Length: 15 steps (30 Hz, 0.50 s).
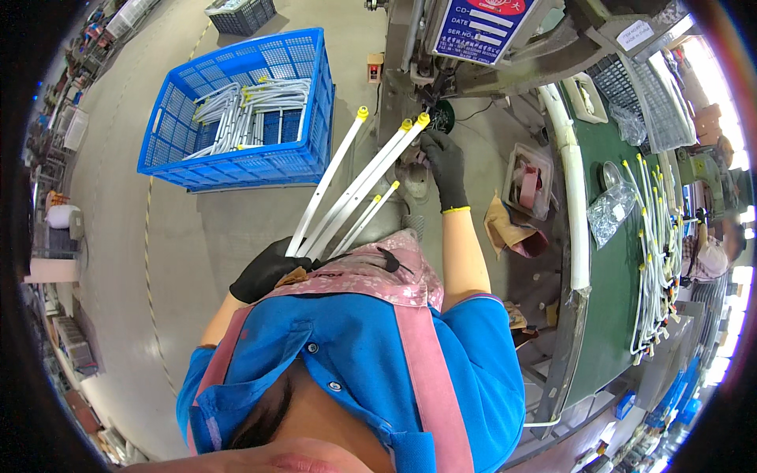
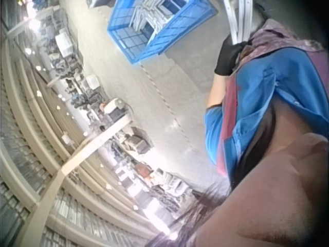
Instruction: The person picks white plastic hangers from a blue crate, attaches yellow plastic caps to the ends using a machine, and places the finished hangers back into the crate. The process is repeated multiple times.
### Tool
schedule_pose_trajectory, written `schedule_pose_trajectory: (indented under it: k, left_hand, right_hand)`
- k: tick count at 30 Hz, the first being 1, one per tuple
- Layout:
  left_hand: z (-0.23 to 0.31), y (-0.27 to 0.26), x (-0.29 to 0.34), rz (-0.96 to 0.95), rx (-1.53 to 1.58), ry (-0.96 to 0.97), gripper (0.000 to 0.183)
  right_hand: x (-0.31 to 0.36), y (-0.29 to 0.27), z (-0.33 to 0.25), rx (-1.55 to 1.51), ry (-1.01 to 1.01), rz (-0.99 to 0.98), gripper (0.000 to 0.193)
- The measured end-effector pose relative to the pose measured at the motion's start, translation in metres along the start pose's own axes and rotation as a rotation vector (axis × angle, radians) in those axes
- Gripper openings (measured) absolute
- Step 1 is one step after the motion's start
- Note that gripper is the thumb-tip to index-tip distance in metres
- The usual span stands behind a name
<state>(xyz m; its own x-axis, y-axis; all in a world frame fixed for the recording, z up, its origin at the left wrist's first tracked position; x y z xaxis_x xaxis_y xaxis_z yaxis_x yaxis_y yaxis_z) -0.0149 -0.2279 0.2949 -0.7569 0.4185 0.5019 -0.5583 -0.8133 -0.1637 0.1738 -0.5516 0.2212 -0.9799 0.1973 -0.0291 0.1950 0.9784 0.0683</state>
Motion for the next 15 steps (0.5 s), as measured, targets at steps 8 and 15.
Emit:
schedule_pose_trajectory:
  k: [8, 15]
  left_hand:
    - [0.001, 0.003, -0.002, 0.038, 0.062, 0.007, 0.033]
    - [0.019, 0.010, -0.008, 0.122, 0.253, 0.002, 0.034]
  right_hand:
    - [0.022, -0.006, 0.019, -0.101, 0.152, -0.052, 0.030]
    - [0.046, -0.004, 0.026, -0.243, 0.210, -0.109, 0.021]
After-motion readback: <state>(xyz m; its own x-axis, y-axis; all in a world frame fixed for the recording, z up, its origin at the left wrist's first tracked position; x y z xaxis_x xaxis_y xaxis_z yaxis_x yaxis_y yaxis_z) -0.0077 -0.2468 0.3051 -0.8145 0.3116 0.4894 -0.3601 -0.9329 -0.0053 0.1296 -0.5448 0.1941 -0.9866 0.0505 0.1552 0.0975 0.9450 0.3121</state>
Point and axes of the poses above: each hand's wrist, its own x-axis away from the middle knuckle, its own y-axis out of the palm, z = x × y, the point moved 8 cm from there along -x, towards the middle knuckle, and after that the axes turned 15 degrees about -x, right-handed, at the moved point
